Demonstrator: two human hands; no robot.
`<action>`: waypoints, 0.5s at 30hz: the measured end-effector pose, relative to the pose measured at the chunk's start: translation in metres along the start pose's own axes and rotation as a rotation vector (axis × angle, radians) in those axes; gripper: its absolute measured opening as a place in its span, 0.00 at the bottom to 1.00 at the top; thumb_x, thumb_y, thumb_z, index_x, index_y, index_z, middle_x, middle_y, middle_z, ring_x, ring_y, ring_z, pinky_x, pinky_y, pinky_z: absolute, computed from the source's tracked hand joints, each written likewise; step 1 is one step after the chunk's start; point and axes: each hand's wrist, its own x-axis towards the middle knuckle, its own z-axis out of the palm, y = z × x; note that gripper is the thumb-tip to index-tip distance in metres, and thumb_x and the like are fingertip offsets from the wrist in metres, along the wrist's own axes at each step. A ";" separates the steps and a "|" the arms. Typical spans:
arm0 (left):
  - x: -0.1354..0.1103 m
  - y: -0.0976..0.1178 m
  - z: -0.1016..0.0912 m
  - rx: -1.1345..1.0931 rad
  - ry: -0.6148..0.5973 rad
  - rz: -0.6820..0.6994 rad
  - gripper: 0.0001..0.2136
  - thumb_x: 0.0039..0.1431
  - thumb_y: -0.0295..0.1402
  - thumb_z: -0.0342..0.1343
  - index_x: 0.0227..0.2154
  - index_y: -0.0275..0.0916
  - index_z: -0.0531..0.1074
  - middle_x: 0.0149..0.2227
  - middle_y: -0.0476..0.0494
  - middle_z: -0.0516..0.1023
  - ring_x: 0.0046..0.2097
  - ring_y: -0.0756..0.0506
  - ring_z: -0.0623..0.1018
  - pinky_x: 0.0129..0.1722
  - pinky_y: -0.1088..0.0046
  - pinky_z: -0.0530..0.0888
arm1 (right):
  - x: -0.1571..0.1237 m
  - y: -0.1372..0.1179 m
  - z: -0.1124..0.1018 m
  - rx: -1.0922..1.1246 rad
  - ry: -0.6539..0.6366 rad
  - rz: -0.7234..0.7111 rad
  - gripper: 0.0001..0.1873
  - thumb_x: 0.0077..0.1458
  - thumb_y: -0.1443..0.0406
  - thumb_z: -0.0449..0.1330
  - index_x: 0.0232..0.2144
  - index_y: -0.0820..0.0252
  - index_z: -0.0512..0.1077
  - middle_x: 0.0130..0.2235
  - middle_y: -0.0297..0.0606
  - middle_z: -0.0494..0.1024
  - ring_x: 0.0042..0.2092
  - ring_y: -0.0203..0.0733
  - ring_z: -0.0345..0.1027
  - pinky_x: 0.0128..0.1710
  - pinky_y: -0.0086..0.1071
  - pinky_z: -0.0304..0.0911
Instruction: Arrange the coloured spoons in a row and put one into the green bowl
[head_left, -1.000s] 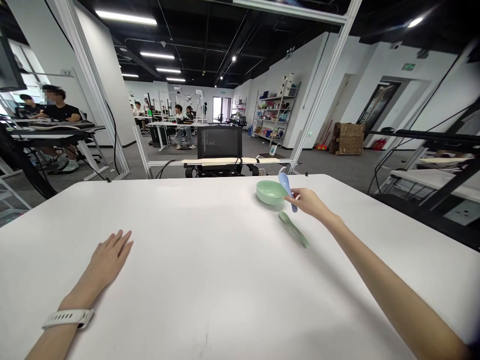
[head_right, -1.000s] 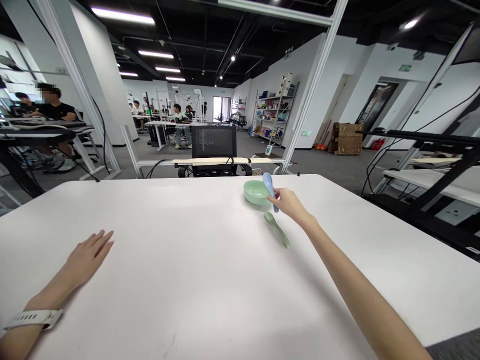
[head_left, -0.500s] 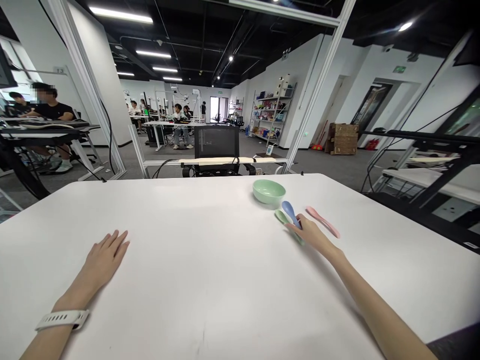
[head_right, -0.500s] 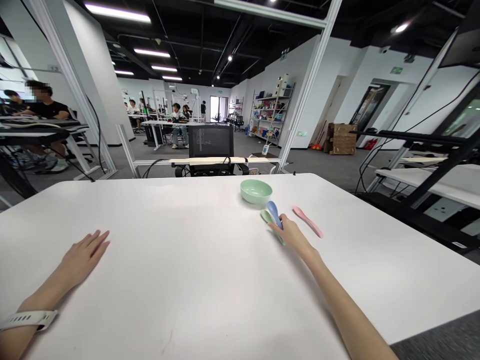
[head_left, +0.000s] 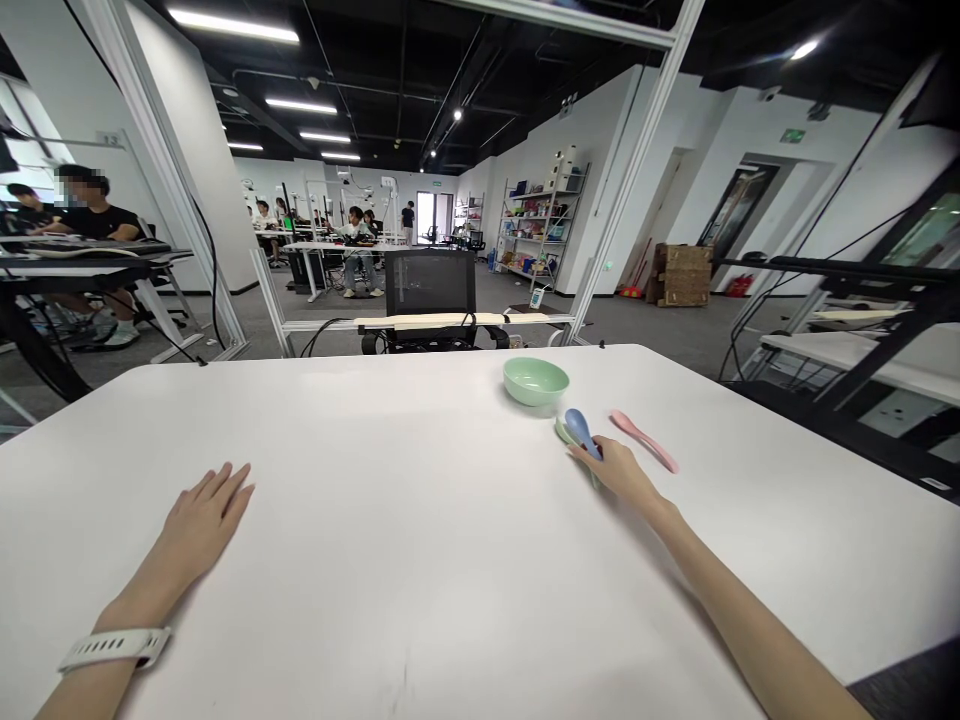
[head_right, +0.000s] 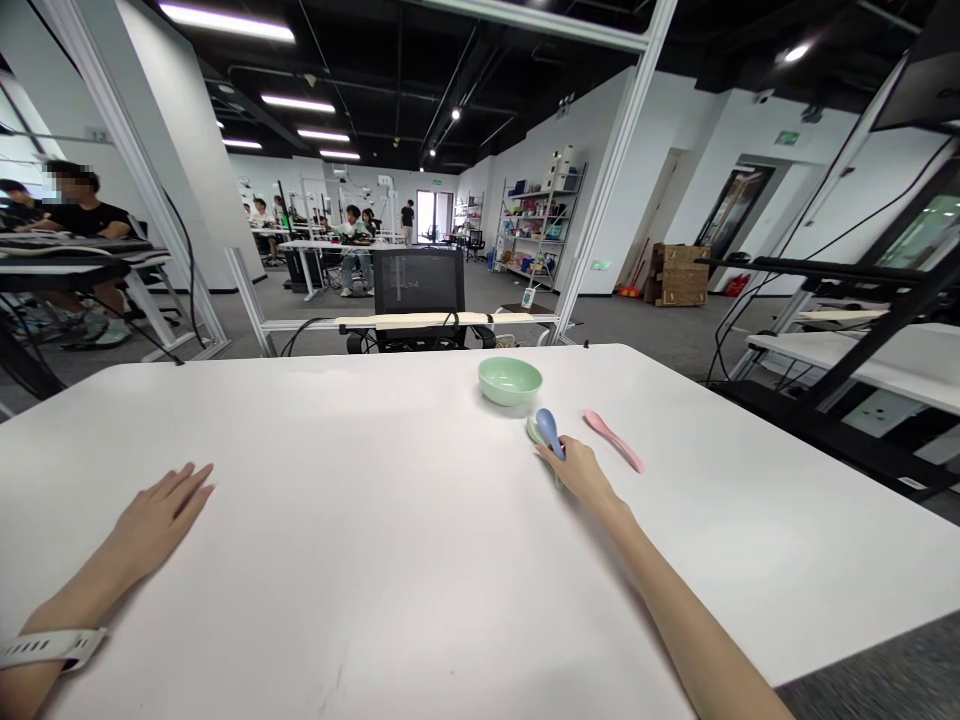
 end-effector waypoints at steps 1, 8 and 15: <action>0.000 0.000 0.000 0.001 0.002 0.004 0.36 0.70 0.47 0.34 0.71 0.31 0.67 0.74 0.28 0.68 0.75 0.27 0.66 0.72 0.43 0.65 | 0.000 0.001 0.001 0.007 0.001 -0.001 0.22 0.63 0.47 0.59 0.25 0.50 0.58 0.24 0.32 0.66 0.27 0.39 0.56 0.29 0.35 0.48; -0.001 0.002 -0.001 0.004 0.005 0.000 0.38 0.70 0.48 0.32 0.71 0.30 0.67 0.74 0.28 0.68 0.76 0.27 0.65 0.72 0.44 0.64 | 0.000 0.005 0.005 0.044 0.026 0.005 0.27 0.60 0.39 0.57 0.25 0.50 0.57 0.23 0.32 0.64 0.26 0.38 0.54 0.29 0.35 0.46; -0.002 0.006 -0.003 -0.005 0.020 -0.004 0.36 0.70 0.46 0.34 0.70 0.30 0.69 0.74 0.27 0.68 0.75 0.27 0.66 0.72 0.43 0.65 | -0.003 -0.004 0.001 0.055 0.017 0.012 0.27 0.57 0.38 0.58 0.25 0.50 0.58 0.23 0.33 0.65 0.27 0.39 0.55 0.28 0.36 0.48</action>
